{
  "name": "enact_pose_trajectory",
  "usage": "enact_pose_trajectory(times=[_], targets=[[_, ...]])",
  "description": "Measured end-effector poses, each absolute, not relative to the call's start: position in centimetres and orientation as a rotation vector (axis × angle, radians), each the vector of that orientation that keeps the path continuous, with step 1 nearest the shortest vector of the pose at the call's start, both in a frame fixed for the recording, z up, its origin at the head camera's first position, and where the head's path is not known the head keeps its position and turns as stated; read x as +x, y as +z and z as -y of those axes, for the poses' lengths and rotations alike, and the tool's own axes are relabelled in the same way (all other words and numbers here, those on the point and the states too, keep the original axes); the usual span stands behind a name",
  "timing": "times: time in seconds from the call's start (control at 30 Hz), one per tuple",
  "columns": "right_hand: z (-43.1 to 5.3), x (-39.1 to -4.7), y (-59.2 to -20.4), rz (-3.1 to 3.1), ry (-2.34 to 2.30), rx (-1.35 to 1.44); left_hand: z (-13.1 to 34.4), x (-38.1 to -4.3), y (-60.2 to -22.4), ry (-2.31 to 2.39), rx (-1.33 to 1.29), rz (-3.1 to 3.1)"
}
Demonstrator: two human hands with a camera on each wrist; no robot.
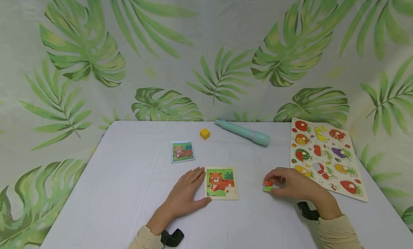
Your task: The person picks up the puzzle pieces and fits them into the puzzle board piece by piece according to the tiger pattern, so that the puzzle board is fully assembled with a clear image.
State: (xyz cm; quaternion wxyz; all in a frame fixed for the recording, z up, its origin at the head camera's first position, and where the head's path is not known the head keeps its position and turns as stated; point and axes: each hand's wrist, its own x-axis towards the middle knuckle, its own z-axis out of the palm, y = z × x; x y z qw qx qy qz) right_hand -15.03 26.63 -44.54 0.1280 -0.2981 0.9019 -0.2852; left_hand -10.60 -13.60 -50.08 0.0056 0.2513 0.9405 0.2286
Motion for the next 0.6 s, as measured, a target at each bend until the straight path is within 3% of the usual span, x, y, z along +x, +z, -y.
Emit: enact_pose_trajectory(times=[0.6], targets=[[-25.1,-15.5,-43.4,-2.621,-0.808,-0.909,13.7,-10.6,-50.2,0.685,0.789,-2.948]])
